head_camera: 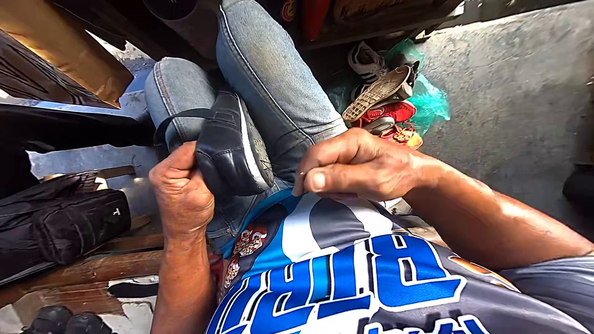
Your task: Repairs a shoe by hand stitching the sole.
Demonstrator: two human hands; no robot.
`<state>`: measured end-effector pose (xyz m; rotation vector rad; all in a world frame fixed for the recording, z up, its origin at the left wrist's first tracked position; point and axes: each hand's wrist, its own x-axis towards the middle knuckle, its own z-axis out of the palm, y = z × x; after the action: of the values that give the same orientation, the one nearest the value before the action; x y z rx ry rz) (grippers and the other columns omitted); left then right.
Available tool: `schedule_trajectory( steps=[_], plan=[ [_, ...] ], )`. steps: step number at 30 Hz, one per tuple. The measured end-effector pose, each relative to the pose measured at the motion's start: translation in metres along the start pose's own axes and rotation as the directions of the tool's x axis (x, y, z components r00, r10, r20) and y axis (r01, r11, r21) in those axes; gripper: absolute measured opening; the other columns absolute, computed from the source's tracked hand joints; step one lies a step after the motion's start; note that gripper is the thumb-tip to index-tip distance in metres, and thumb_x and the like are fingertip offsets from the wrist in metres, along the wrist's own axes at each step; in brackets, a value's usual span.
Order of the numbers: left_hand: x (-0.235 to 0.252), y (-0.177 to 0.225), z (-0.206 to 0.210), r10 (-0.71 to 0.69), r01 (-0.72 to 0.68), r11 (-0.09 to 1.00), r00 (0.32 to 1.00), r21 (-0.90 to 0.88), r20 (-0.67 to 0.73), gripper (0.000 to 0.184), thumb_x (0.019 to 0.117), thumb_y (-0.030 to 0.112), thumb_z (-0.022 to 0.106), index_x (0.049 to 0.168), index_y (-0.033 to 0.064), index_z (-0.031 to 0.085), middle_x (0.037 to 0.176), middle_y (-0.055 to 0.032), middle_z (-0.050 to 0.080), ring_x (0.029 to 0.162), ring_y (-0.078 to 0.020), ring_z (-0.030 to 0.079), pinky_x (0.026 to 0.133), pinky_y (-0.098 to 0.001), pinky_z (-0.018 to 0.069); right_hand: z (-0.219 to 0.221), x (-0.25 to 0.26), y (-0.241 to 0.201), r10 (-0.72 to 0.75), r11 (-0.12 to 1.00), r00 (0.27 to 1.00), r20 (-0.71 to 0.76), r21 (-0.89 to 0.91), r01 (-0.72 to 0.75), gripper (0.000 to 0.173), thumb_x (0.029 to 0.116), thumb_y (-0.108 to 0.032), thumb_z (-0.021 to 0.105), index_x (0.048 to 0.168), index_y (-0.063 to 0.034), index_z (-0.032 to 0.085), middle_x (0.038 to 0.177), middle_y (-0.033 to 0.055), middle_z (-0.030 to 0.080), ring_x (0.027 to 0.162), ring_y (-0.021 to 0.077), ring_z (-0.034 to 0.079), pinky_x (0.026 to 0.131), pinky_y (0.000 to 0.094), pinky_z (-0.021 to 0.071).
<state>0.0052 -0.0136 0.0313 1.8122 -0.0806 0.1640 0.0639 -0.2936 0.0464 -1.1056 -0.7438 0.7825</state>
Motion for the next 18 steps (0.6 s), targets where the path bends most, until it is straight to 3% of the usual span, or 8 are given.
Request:
schedule_trajectory(
  steps=[3,5,7,10,13,14,16,18],
  plan=[
    [-0.004,-0.002,-0.007,0.002,-0.003,1.000,0.999,0.027,0.038,0.016,0.0976,0.000,0.059,0.104,0.0091,0.071,0.096,0.0069,0.072,0.088,-0.0031,0.069,0.083,-0.0252,0.0593,-0.008,-0.001,-0.004,0.012,0.904,0.999,0.030,-0.427,0.002,0.023,0.1053,-0.015,0.053,0.096,-0.0027,0.070,0.075,-0.0053,0.061,0.064,-0.0040,0.053,0.054,0.0134,0.0429],
    [-0.008,-0.004,-0.011,-0.010,0.008,0.999,0.998,0.039,0.055,0.017,0.0976,-0.001,0.059,0.105,0.0080,0.071,0.096,0.0061,0.073,0.088,-0.0032,0.069,0.083,-0.0253,0.0596,-0.012,-0.003,-0.008,0.091,0.740,0.996,-0.007,-0.668,-0.073,0.030,0.1043,-0.032,0.055,0.109,-0.0094,0.073,0.086,-0.0059,0.065,0.074,-0.0013,0.058,0.064,0.0179,0.0492],
    [-0.010,-0.005,-0.015,-0.031,0.028,0.999,0.998,0.045,0.057,0.018,0.0974,-0.002,0.059,0.106,0.0080,0.071,0.097,0.0057,0.073,0.088,-0.0035,0.070,0.084,-0.0257,0.0598,-0.010,-0.001,-0.007,0.072,0.674,0.992,-0.107,-0.728,-0.127,0.037,0.1034,-0.043,0.055,0.099,-0.0118,0.074,0.082,-0.0059,0.060,0.071,0.0002,0.055,0.061,0.0188,0.0458],
    [-0.012,-0.006,-0.019,-0.032,0.026,0.995,0.998,0.094,0.061,0.019,0.0972,-0.002,0.058,0.106,0.0063,0.072,0.100,0.0041,0.074,0.091,-0.0041,0.070,0.086,-0.0264,0.0594,-0.005,0.003,0.000,-0.048,0.647,0.965,-0.258,-0.744,-0.167,0.041,0.1050,-0.039,0.055,0.077,-0.0122,0.069,0.068,-0.0053,0.054,0.061,0.0030,0.050,0.053,0.0233,0.0388],
    [-0.015,-0.003,-0.022,-0.035,0.020,0.981,0.997,0.195,0.072,0.018,0.0955,-0.002,0.058,0.104,0.0040,0.073,0.097,0.0041,0.071,0.089,-0.0013,0.066,0.082,-0.0209,0.0558,0.002,0.005,0.006,-0.056,0.610,0.950,-0.309,-0.763,-0.212,0.041,0.1047,-0.035,0.055,0.072,-0.0131,0.065,0.066,-0.0048,0.051,0.059,0.0052,0.049,0.053,0.0259,0.0369],
    [-0.015,-0.003,-0.024,-0.037,0.018,0.973,0.996,0.231,0.077,0.017,0.0954,-0.001,0.059,0.103,0.0039,0.073,0.095,0.0045,0.068,0.086,-0.0006,0.063,0.080,-0.0188,0.0533,0.003,0.004,0.006,-0.017,0.600,0.956,-0.293,-0.768,-0.224,0.038,0.1038,-0.038,0.056,0.077,-0.0129,0.068,0.070,-0.0043,0.054,0.062,0.0060,0.052,0.055,0.0268,0.0395],
    [-0.015,-0.004,-0.028,-0.044,0.023,0.957,0.997,0.290,0.067,0.015,0.0947,0.001,0.060,0.099,0.0040,0.074,0.088,0.0055,0.064,0.081,0.0009,0.058,0.074,-0.0160,0.0498,0.001,0.000,0.000,0.137,0.552,0.969,-0.203,-0.797,-0.245,0.041,0.0991,-0.049,0.058,0.107,-0.0127,0.075,0.089,-0.0024,0.062,0.078,0.0091,0.061,0.065,0.0305,0.0511],
    [-0.016,-0.005,-0.032,-0.053,0.033,0.943,0.997,0.331,0.051,0.013,0.0941,0.001,0.059,0.091,0.0042,0.072,0.084,0.0061,0.062,0.078,0.0014,0.057,0.071,-0.0156,0.0484,-0.001,-0.005,-0.007,0.251,0.541,0.959,-0.129,-0.803,-0.250,0.054,0.0934,-0.056,0.062,0.126,-0.0140,0.071,0.102,-0.0026,0.065,0.088,0.0086,0.063,0.073,0.0319,0.0550]
  ],
)
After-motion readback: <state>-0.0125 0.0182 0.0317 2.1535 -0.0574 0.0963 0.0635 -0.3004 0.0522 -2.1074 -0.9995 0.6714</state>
